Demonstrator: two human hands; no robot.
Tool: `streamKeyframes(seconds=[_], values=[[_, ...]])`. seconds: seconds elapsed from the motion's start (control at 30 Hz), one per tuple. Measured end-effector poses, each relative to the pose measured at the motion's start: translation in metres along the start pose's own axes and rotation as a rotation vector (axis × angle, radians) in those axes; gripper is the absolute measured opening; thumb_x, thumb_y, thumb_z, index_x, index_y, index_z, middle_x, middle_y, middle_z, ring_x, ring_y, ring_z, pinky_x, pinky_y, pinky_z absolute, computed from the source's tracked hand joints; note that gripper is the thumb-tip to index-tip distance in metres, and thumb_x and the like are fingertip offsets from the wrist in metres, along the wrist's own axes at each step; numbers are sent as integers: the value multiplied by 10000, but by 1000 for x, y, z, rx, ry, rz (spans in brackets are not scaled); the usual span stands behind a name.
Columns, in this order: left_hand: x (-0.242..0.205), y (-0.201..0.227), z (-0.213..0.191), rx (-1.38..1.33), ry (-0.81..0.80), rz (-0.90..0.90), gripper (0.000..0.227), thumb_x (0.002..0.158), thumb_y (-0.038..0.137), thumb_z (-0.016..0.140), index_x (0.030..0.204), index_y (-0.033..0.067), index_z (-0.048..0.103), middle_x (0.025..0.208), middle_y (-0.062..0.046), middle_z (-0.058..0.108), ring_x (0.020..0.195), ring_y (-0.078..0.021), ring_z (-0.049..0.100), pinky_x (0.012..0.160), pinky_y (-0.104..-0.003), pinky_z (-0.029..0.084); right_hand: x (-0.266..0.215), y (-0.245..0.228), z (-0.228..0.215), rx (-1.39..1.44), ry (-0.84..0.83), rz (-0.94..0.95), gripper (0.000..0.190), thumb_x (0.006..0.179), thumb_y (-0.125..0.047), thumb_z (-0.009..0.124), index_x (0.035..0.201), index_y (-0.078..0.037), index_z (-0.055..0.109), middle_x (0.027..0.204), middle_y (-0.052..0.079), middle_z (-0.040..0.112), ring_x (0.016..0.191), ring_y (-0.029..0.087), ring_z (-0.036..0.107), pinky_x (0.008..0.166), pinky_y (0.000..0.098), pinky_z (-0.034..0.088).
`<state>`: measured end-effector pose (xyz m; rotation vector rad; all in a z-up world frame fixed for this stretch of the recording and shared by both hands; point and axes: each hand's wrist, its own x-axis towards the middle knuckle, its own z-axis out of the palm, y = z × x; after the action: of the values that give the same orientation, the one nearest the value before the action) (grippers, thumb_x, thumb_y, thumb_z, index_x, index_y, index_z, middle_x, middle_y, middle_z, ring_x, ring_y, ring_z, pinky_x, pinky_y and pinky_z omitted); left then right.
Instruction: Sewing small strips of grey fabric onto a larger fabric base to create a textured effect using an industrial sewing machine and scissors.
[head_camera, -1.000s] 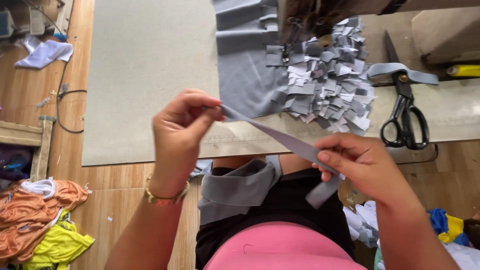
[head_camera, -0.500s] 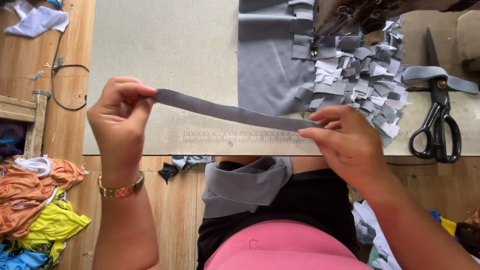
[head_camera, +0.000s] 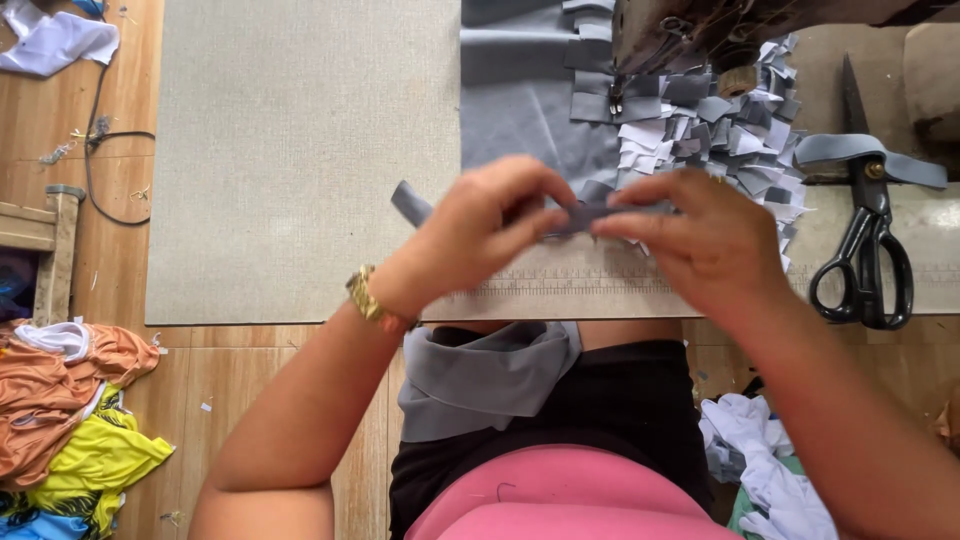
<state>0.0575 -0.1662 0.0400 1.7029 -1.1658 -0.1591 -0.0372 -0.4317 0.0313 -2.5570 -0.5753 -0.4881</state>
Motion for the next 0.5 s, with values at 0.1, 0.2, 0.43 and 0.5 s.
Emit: streamKeyframes(seconds=[0.1,0.2,0.43,0.5], values=[[18,-20,-2,275,68,-81,86,1038,80,750,986,59,684,945,-51,599,762,-178,571,669,-321,499,18,24,0,33,11,-135,389,1102,91,688,1262,-236,825,1392,45,757,1275,344,717,927,455,577],[23,-39,9,327,97,30,74,1034,85,704,984,63,654,1103,-111,611,973,-298,578,902,-423,470,26,34,-2,118,-129,65,419,1142,7,536,1543,-116,533,1078,83,730,584,270,569,1361,622,344],[7,-46,15,281,46,14,68,1040,66,605,980,86,581,1146,-75,621,1047,-289,575,1044,-453,422,13,53,-2,101,-125,146,484,1076,12,601,1531,-40,442,1453,130,715,1345,416,619,1142,573,445],[9,-43,12,264,48,18,68,1036,55,610,984,86,579,1132,-73,627,1052,-284,583,1039,-449,428,17,48,-5,119,-120,156,500,1071,4,613,1538,-50,442,1473,132,700,1383,391,611,1152,567,439]])
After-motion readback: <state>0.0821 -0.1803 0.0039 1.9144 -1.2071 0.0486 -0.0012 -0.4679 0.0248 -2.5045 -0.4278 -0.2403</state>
